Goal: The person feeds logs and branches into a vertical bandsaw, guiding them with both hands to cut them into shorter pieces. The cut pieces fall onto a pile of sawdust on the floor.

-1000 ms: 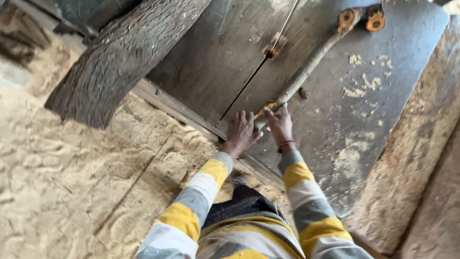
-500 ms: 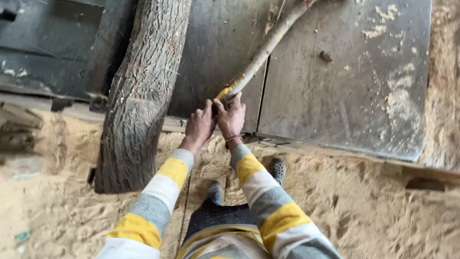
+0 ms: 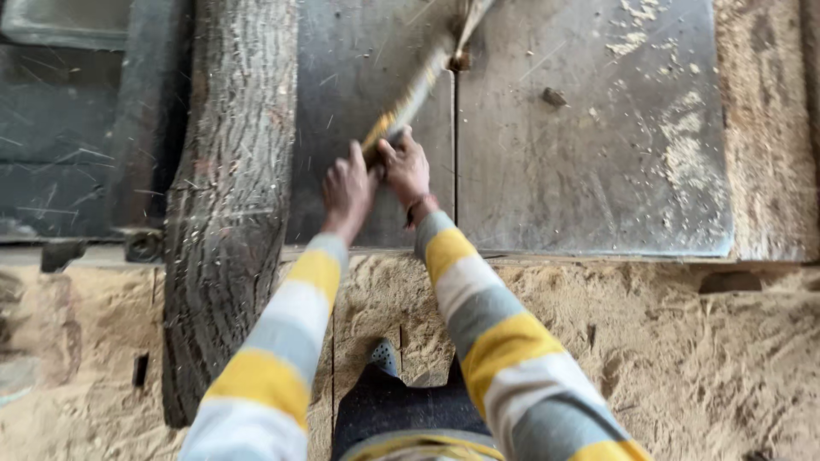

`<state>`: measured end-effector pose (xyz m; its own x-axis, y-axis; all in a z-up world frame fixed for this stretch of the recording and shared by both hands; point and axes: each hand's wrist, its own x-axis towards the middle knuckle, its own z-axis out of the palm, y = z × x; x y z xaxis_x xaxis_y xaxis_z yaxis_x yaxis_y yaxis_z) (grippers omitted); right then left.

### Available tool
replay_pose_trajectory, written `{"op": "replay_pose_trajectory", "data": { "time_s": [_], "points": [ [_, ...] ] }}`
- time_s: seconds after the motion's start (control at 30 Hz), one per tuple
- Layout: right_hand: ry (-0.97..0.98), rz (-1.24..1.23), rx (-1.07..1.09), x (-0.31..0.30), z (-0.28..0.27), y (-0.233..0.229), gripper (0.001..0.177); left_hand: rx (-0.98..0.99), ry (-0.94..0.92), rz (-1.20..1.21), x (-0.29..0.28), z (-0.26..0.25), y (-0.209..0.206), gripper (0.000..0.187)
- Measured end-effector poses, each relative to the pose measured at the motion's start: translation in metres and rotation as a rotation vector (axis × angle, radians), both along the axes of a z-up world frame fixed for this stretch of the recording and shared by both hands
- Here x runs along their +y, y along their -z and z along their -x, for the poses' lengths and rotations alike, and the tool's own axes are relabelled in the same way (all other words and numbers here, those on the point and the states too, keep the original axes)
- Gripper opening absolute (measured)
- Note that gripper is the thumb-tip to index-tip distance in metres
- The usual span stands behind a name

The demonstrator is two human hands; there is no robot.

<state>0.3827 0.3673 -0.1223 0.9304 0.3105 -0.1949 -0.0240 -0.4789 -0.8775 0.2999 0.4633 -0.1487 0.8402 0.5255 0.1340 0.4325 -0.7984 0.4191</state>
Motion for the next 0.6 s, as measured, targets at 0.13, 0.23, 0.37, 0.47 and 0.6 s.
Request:
{"op": "replay_pose_trajectory", "data": {
  "time_s": [0.13,0.23,0.37,0.47,0.6],
  "points": [
    [-0.198,-0.524,0.031,-0.041,-0.041,-0.004,0.043,-0.424,-0.129,0.421,0.022,-0.099,0.009,0.063],
    [-0.003,-0.221,-0.215,-0.137,-0.025,0.002,0.041,-0.84,-0.053,1.063,-0.004,-0.094,0.023,0.079],
    [0.181,-0.414,0.012,-0.254,-0.035,-0.007,0.04,-0.724,-0.048,0.395,-0.102,-0.047,0.01,0.052],
    [0.275,-0.443,0.01,-0.338,-0.073,-0.013,0.029,-0.632,0.134,0.416,-0.188,-0.052,-0.01,0.051],
    [0.563,-0.213,-0.047,-0.481,-0.137,-0.016,0.01,-0.442,0.349,0.43,-0.281,-0.085,-0.035,0.051]
  ]
}}
